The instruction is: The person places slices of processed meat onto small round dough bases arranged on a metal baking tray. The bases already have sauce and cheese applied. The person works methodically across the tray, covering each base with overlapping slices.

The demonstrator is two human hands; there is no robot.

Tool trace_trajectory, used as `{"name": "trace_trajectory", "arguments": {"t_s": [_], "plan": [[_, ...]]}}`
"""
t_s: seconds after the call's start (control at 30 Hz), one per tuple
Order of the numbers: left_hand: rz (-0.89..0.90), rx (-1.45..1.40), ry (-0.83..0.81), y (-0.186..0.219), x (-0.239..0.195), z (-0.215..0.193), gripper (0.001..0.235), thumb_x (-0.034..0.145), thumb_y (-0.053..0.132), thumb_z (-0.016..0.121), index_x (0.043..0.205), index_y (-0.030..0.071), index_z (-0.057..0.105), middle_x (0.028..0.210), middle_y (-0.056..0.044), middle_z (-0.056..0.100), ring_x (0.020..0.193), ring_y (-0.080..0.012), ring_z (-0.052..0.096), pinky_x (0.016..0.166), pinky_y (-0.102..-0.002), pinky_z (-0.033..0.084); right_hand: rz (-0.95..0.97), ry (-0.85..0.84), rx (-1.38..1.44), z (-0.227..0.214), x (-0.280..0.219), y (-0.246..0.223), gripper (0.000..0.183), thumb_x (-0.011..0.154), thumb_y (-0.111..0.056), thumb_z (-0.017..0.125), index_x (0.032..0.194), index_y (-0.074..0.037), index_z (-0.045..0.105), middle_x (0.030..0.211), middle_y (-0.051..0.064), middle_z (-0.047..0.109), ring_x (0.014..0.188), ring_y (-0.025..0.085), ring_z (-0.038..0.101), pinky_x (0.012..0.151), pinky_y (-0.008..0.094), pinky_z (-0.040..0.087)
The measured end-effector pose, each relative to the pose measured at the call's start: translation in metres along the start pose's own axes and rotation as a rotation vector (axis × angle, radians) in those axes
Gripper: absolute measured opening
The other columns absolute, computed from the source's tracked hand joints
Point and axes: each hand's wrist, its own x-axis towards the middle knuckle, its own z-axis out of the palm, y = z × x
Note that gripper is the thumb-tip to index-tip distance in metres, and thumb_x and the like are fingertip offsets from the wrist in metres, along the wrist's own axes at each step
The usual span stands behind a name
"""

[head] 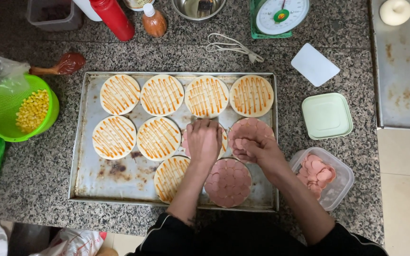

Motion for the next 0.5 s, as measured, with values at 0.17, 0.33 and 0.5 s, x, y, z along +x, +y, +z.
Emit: {"name": "trace_trajectory", "arguments": {"t_s": [0.17,0.33,0.5], "plan": [[0.028,-0.351,-0.001,0.022,-0.002,-0.049,0.011,0.1,0.024,0.079,0.097,0.013,0.079,0.088,-0.012,0.07,0.095,-0.0381,0.072,0.089,-0.045,0.052,0.002,0.032,0.05,0.002,0.0,0.0,0.043,0.111,-0.009,0.067,0.147,0.014,0.068,0.121,0.039,0.076,0.113,0.049,0.082,0.101,0.062,0.071],[0.239,-0.406,-0.039,0.043,-0.009,-0.098,0.013,0.097,0.019,0.08,0.108,0.012,0.082,0.095,-0.01,0.074,0.097,-0.0348,0.076,0.096,-0.045,0.054,0.015,0.047,-0.015,0.008,-0.004,-0.008,0.039,0.109,-0.007,0.072,0.141,0.016,0.073,0.102,0.026,0.07,0.11,0.047,0.082,0.104,0.064,0.071],[0.37,-0.289,0.041,0.034,-0.017,-0.092,0.02,0.096,0.018,0.081,0.113,0.009,0.081,0.095,-0.012,0.071,0.097,-0.0336,0.074,0.101,-0.046,0.051,0.016,0.03,-0.095,0.009,-0.008,-0.008,0.037,0.108,-0.009,0.075,0.135,0.017,0.076,0.09,0.021,0.063,0.101,0.042,0.082,0.105,0.065,0.07]]}}
